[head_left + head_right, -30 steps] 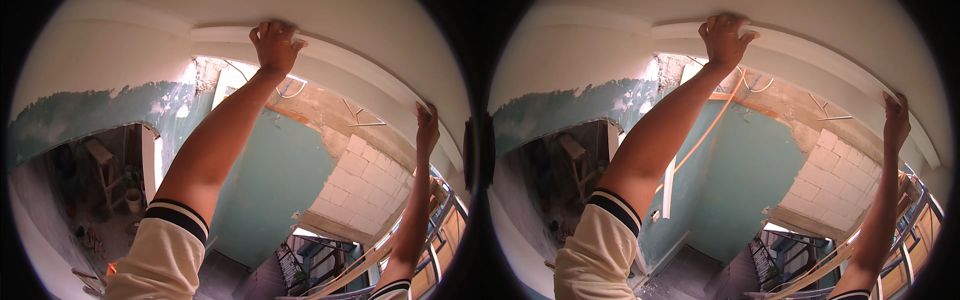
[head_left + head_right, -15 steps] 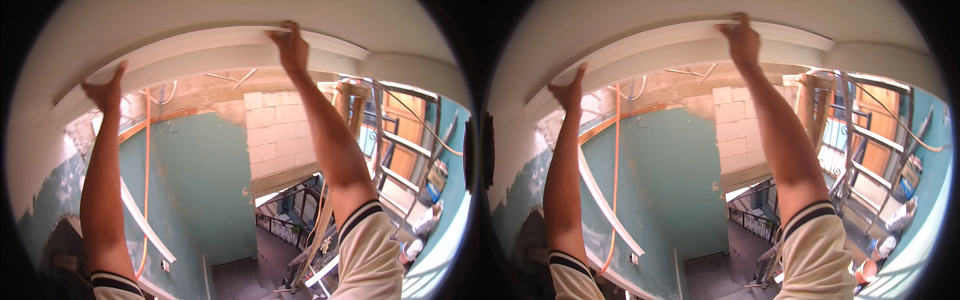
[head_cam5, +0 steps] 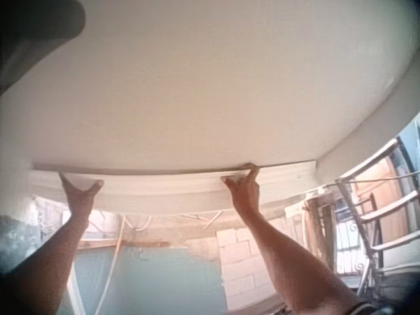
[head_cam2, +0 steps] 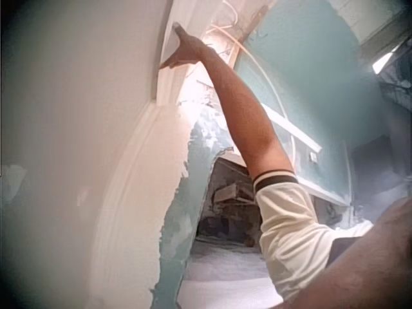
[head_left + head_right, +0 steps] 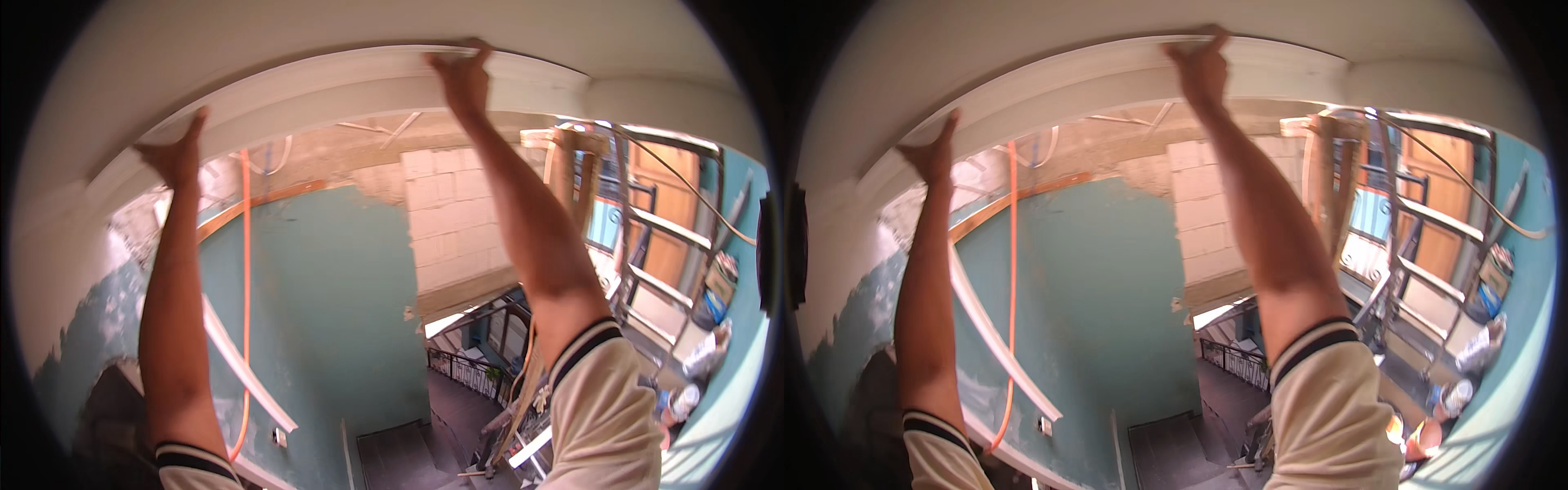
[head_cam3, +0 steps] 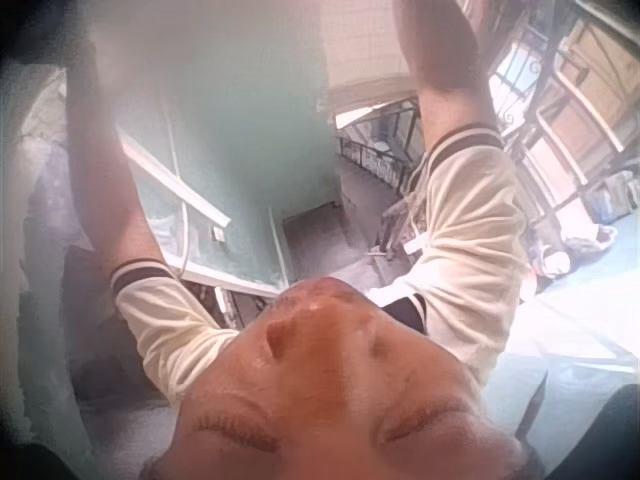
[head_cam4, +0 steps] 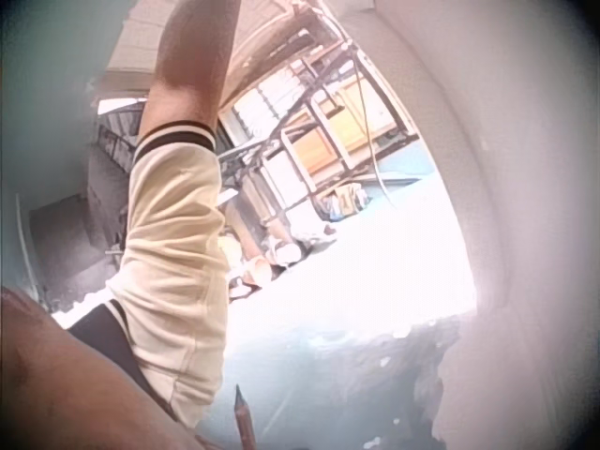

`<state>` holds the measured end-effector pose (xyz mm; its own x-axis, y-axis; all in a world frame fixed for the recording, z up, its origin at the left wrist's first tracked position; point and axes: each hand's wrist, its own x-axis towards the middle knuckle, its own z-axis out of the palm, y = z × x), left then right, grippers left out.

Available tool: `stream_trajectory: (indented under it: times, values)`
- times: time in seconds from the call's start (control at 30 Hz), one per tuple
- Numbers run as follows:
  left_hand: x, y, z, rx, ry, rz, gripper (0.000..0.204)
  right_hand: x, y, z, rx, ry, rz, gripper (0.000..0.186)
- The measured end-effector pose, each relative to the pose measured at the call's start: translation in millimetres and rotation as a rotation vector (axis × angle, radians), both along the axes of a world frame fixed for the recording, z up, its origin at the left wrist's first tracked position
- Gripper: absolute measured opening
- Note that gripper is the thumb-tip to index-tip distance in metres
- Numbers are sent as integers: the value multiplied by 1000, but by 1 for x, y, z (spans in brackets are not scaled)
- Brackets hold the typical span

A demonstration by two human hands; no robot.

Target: The person applies adhesive to a white ceiling molding strip and positions it along the ceiling edge. They press the strip into place, mark alignment points with a pencil, and adjust the strip to ensure a proper fit.

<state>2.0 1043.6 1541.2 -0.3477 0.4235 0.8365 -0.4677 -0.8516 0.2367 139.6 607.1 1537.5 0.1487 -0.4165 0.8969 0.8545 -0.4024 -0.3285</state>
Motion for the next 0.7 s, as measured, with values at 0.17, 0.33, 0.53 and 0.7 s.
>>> stream_trajectory:
  times: [0.17, 0.33, 0.53, 0.7]
  values:
    - [26, -35, -19, -343, 321, -84, 160, 28, -40, 14, 30, -166, -368, 99]
    - [-2, -48, -19, -333, 275, -111, 151, 46, -17, 3, 130, -92, -589, 99]
    - [-12, -43, -21, -336, 305, -145, 148, 53, 4, 1, 248, 28, -541, 97]
    - [-17, -36, -25, -328, 255, -180, 141, 43, 19, -3, 233, 54, -507, 101]
